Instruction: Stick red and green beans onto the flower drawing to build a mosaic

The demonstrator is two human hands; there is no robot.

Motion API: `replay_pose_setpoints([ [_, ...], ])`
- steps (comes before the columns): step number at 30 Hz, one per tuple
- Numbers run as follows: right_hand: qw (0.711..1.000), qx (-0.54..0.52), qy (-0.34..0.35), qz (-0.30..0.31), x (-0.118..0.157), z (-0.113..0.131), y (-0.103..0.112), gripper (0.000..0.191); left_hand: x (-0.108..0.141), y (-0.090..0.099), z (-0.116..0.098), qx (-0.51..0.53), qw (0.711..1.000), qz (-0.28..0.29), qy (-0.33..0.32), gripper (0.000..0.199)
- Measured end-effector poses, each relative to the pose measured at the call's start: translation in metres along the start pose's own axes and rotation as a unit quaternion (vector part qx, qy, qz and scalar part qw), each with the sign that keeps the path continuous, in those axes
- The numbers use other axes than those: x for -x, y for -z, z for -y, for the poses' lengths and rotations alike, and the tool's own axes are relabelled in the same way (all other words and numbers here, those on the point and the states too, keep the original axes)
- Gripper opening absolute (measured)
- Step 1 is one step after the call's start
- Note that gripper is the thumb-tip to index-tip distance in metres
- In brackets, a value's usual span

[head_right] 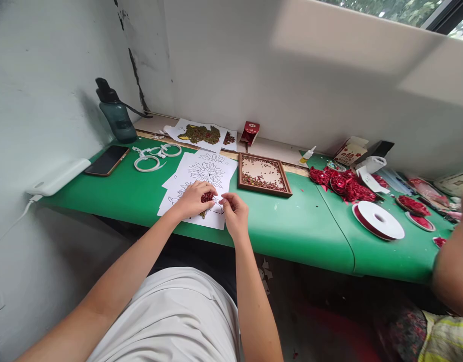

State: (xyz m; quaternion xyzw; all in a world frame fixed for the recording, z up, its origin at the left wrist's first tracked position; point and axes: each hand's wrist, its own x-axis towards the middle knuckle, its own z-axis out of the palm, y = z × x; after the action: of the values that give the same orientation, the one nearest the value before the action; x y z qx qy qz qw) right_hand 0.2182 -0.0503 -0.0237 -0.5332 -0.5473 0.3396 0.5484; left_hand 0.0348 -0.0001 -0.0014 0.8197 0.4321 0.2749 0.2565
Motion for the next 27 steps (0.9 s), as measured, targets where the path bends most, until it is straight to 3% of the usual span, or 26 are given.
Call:
replay_pose_setpoints([
  [12,1.0,0.027,0.003,-0.01,0.0008,0.0046,-0.0014,0.019,-0.0007,-0.0004,0.0001,-0.039,0.999,0.012,-0.017,0.026],
  [19,0.999,0.038,0.011,-0.006,0.0012,0.003,-0.0009,0.018,-0.0005,-0.0043,-0.0007,-0.05,0.998,0.024,-0.035,0.042],
  [27,0.999,0.035,0.016,-0.003,0.0019,0.0026,-0.0007,0.018,0.0054,-0.0035,-0.0015,-0.013,0.999,0.011,-0.039,0.035],
])
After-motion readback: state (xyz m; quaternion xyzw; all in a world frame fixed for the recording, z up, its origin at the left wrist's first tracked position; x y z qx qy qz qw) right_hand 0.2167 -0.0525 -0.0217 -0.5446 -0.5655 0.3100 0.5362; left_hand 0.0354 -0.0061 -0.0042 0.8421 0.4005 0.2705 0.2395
